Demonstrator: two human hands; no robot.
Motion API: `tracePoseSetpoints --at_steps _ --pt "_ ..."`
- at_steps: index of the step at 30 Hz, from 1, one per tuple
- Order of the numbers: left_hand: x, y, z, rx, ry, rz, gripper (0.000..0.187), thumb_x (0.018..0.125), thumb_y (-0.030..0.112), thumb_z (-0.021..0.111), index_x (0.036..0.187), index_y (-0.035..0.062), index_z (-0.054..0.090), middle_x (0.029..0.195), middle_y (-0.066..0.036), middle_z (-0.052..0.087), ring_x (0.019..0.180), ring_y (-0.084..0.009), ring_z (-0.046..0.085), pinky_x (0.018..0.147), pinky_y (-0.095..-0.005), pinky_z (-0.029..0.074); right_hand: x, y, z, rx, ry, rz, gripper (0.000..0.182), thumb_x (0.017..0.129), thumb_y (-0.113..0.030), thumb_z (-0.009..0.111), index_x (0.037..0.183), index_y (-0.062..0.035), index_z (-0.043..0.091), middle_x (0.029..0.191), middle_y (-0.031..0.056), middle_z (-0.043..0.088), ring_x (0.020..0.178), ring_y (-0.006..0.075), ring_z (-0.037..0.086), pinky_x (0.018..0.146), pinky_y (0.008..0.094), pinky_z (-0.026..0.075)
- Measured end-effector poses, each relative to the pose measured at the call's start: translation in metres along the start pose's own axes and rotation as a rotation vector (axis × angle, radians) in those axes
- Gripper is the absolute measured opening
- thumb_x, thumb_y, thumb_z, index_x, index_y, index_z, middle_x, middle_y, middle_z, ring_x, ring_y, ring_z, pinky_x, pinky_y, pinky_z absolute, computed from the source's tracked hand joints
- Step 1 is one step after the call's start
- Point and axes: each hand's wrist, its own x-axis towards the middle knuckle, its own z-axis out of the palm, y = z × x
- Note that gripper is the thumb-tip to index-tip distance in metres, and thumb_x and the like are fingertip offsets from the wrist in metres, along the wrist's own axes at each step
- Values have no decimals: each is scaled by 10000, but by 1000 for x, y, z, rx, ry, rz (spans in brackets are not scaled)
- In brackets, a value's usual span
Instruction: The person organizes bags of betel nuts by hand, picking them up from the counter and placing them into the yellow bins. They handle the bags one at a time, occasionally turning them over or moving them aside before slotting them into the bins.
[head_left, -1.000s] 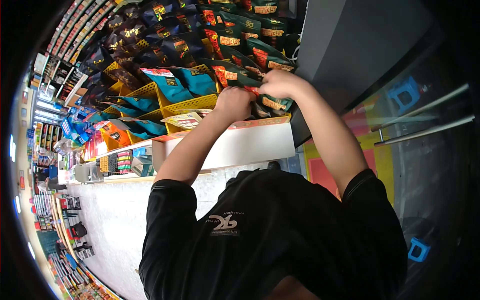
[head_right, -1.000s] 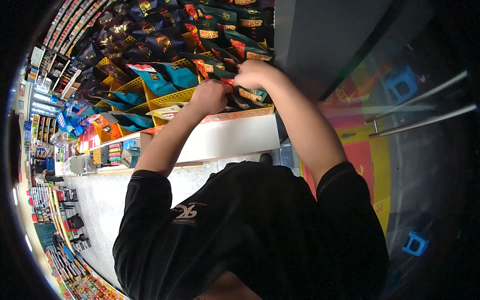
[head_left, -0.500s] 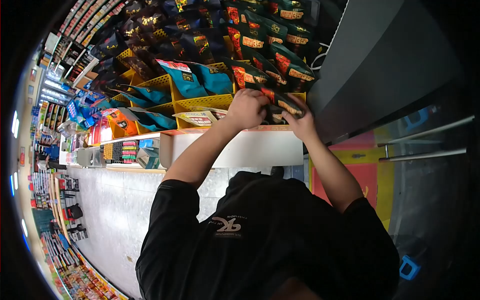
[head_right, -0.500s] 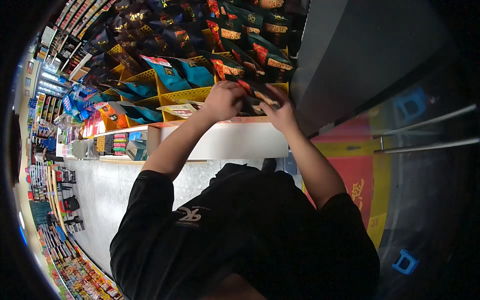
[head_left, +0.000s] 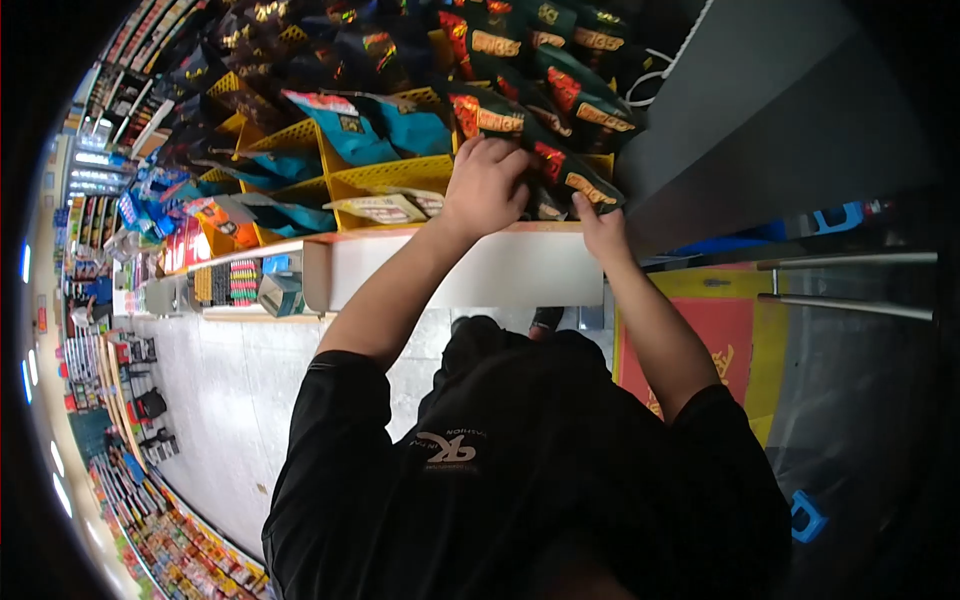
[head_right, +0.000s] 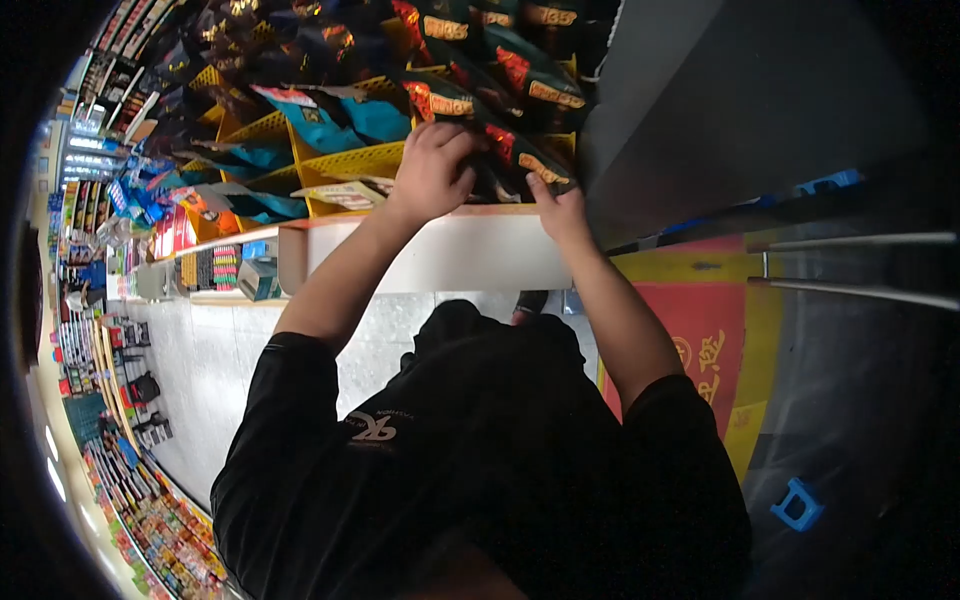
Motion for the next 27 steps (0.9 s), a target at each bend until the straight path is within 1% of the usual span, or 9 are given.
tracePoseSetpoints --at_steps 2,4,9,13,16,18,22,24,27 --pt "-3 10 -7 48 46 24 288 696 138 654 984 136 661 998 -76 623 1014 -293 572 965 -458 395 -5 4 1 38 -34 37 403 897 -88 658 1279 -10 557 1213 126 635 1096 222 609 965 328 454" --pt "-8 24 -11 41 66 39 302 715 148 655 1016 136 667 1023 -66 620 1043 -295 571 955 -455 406 -8 1 4 -13 94 -291 396 872 -67 660 1253 0 578 1209 146 634 1104 241 615 968 335 455" --pt "-16 30 -4 140 -19 1 419 779 216 669 1191 151 632 1211 -67 605 1221 -287 515 1007 -437 401 -3 -13 6 -169 67 -172 413 838 -52 662 1242 -12 589 1208 156 635 1138 273 606 968 359 454" --pt "-20 26 -4 125 -37 -3 416 791 220 659 1201 158 620 1228 -64 591 1237 -286 500 1035 -442 379 -8 4 7 -146 161 -286 359 835 -55 663 1188 -2 623 1143 155 671 1070 284 647 919 356 486" --pt "-23 20 1 118 -18 29 431 786 226 661 1211 171 612 1245 -68 580 1254 -282 484 1053 -457 360 -16 4 7 -230 229 -106 247 819 -56 672 1056 13 681 1022 143 719 954 270 695 844 350 517" --pt "-24 19 3 117 -41 31 504 763 239 673 1256 186 582 1276 -77 562 1276 -289 465 1079 -480 332 -18 -15 9 -349 218 45 233 835 -69 658 1042 36 678 1014 151 720 959 235 693 834 342 513" --pt "-51 45 -20 77 60 62 565 760 230 670 1310 185 550 1327 -118 528 1281 -312 461 1088 -488 327 -8 9 8 -312 239 -70 258 847 -120 696 1029 56 650 970 137 721 923 231 690 796 356 514" --pt "-91 67 -53 -117 61 112 617 728 184 699 1322 165 533 1316 -129 529 1240 -324 489 1052 -497 369 -1 44 8 -217 495 -354 290 853 -155 715 1041 53 645 977 141 720 918 237 690 781 359 515" --pt "-184 74 -78 -297 -37 83 566 732 159 702 1281 138 566 1228 -125 577 1159 -322 535 992 -462 429 -18 6 11 -634 619 57 478 798 -398 770 1045 1 677 974 186 715 891 358 692 746 439 525"
